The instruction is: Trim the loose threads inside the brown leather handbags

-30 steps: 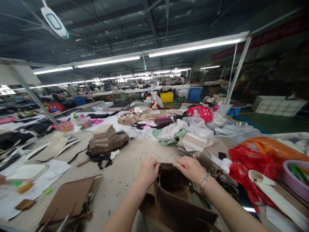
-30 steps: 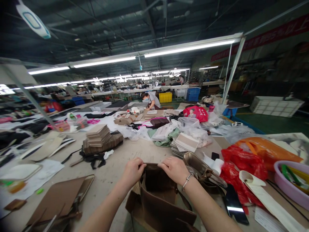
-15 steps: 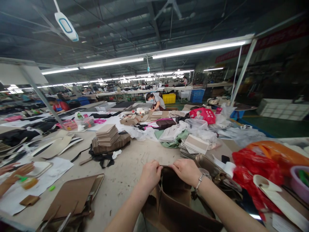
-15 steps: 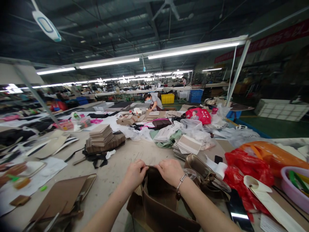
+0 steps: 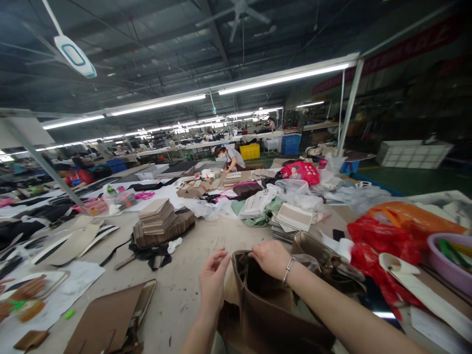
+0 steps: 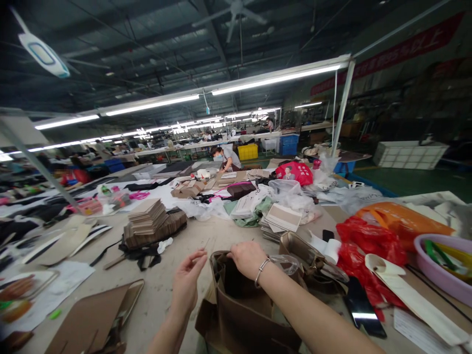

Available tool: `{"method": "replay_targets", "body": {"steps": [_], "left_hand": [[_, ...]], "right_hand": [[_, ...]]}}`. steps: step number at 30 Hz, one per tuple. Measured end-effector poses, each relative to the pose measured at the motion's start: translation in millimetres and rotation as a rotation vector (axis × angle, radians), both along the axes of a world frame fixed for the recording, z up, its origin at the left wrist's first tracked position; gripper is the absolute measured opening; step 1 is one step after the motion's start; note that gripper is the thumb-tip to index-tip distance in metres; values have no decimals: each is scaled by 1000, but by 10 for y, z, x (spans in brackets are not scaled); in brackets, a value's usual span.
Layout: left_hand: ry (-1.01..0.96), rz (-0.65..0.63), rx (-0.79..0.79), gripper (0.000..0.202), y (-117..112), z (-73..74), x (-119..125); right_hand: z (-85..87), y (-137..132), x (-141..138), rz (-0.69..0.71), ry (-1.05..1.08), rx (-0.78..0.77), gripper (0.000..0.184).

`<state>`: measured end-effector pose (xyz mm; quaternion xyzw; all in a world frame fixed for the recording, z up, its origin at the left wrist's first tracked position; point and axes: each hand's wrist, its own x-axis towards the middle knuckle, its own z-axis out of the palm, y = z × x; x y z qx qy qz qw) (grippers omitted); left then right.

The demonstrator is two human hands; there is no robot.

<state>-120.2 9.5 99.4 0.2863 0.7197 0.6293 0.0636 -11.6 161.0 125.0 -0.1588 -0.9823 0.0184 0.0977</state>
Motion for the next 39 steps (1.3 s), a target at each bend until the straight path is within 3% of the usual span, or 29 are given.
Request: {"method": "replay_targets", "body": {"steps": [2, 5, 9, 11, 13, 15, 18, 21, 24, 26, 28, 31, 36, 39], "left_hand": [[111, 22, -1, 26, -100, 105, 76], [346, -139, -277, 30, -191, 216, 335], [458, -201, -536, 41, -129, 104, 579], [479, -202, -567, 37, -85, 57, 496], [488, -219, -582, 28, -76, 103, 283], [450, -274, -624, 20, -104, 237, 15], [433, -357, -721, 29, -178, 485, -298], [537, -287, -867, 36, -213, 610, -381], [670, -201, -999, 23, -165, 565, -308], [763, -153, -1007, 9, -108, 501, -244], [881, -132, -943, 18, -54, 461, -202], [1034, -279, -817, 37, 12, 461, -205], [916, -520, -741, 26, 133, 449, -336], [816, -587, -668, 14, 184, 387, -416]], "right_hand": [[-6, 12, -20, -23, -1, 8, 37], [-5, 5, -74, -21, -13, 10, 35], [9, 18, -115, -88, -33, 10, 33], [7, 48, -90, -120, -42, 17, 33], [0, 69, -38, -127, -40, 25, 33], [-1, 53, 24, -136, -27, 32, 31], [40, -49, 111, -130, 8, 50, 29], [112, -166, 179, -57, 59, 73, 29], [123, -198, 219, -69, 54, 76, 30], [80, -172, 227, -109, 34, 77, 29], [25, -132, 222, -119, 29, 86, 29], [-25, -85, 193, -114, 27, 99, 29], [-24, -73, 121, -78, 7, 127, 28], [-26, -78, 131, -52, 15, 146, 28]]}}
